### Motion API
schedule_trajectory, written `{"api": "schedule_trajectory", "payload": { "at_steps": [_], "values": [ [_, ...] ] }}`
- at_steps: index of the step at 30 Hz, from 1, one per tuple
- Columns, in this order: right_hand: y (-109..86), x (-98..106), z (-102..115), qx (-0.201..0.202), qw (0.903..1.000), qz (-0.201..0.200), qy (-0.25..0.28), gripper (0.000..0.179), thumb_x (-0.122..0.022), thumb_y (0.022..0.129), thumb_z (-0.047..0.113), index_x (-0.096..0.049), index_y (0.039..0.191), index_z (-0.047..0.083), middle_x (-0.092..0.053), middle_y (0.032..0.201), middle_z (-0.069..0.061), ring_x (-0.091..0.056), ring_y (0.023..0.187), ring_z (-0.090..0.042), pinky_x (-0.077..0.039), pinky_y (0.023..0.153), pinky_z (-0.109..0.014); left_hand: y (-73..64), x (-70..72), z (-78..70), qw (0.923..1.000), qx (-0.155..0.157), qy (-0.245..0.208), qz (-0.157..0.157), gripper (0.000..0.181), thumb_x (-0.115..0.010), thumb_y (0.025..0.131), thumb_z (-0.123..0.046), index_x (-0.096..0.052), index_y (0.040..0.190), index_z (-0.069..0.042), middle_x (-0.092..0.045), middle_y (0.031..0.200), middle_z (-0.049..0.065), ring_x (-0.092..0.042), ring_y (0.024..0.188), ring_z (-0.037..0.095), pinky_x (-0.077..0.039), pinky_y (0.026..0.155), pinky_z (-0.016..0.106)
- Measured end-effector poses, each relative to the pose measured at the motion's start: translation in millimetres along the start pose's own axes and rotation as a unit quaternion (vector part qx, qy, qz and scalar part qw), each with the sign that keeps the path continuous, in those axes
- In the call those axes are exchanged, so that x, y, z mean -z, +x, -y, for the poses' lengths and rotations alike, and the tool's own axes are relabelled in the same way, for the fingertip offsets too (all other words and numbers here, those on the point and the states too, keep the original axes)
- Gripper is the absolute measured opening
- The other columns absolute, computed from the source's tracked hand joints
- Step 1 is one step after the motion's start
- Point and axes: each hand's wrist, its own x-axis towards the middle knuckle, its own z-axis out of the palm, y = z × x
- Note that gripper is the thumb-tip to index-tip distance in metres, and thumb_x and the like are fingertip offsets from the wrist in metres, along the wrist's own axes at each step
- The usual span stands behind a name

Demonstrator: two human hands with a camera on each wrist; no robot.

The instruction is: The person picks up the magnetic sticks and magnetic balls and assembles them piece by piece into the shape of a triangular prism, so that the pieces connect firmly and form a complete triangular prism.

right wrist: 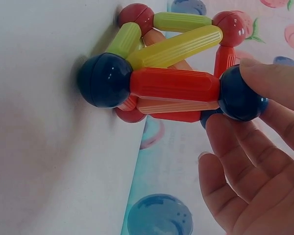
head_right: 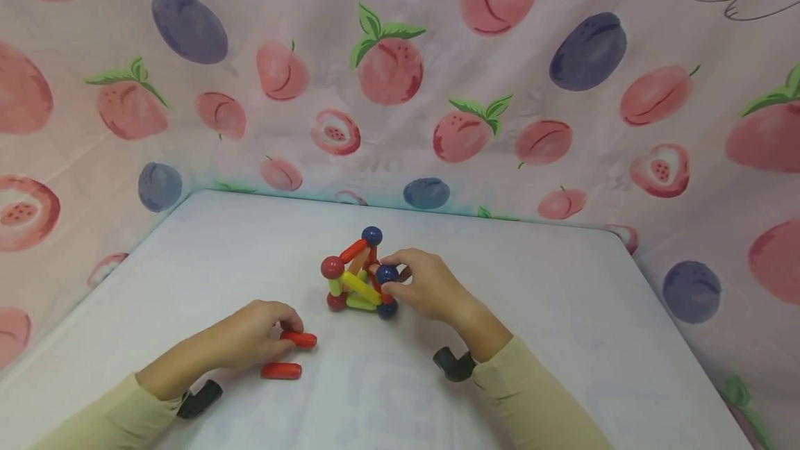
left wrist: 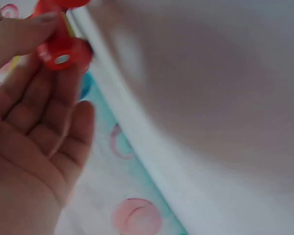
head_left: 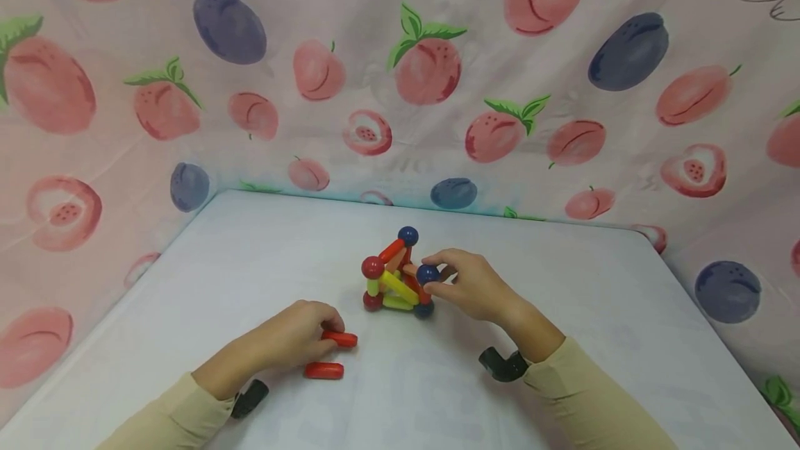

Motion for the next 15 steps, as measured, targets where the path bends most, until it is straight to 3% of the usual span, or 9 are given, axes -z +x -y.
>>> {"api": "schedule_trajectory", "payload": {
  "at_steps": [4,8,15],
  "values": [
    [0.0,-0.4,0.3,0.002,1.0,-0.002,-0.001,0.04,-0.076,0.09,0.017,-0.066,0.128,0.01,-0.066,0.119,-0.004,-0.064,0.1,-0.021,-0.057,0.073,-0.029,4.8,13.0,-13.9,0.997,-0.044,0.008,-0.062,0.018,-0.079,0.086,-0.01,-0.072,0.102,-0.015,-0.065,0.092,-0.011,-0.058,0.088,0.014,-0.055,0.079,0.034],
    [0.4,-0.8,-0.1,0.002,1.0,-0.002,0.0,0.04,-0.076,0.09,0.017,-0.066,0.128,0.01,-0.066,0.119,-0.003,-0.064,0.099,-0.019,-0.057,0.073,-0.029,12.0,26.4,-29.2,0.9883,-0.1,0.02,-0.114,0.021,-0.079,0.086,-0.009,-0.072,0.106,-0.012,-0.068,0.1,-0.006,-0.061,0.095,0.016,-0.056,0.084,0.038],
    [-0.5,0.2,-1.1,0.009,0.9999,-0.001,0.004,0.039,-0.076,0.09,0.018,-0.067,0.128,0.01,-0.066,0.119,-0.003,-0.064,0.099,-0.019,-0.057,0.074,-0.029,32.3,37.7,-54.2,0.9798,-0.13,0.029,-0.149,0.023,-0.079,0.087,-0.01,-0.072,0.109,-0.008,-0.07,0.106,0.0,-0.063,0.101,0.021,-0.054,0.089,0.041]
  ]
}}
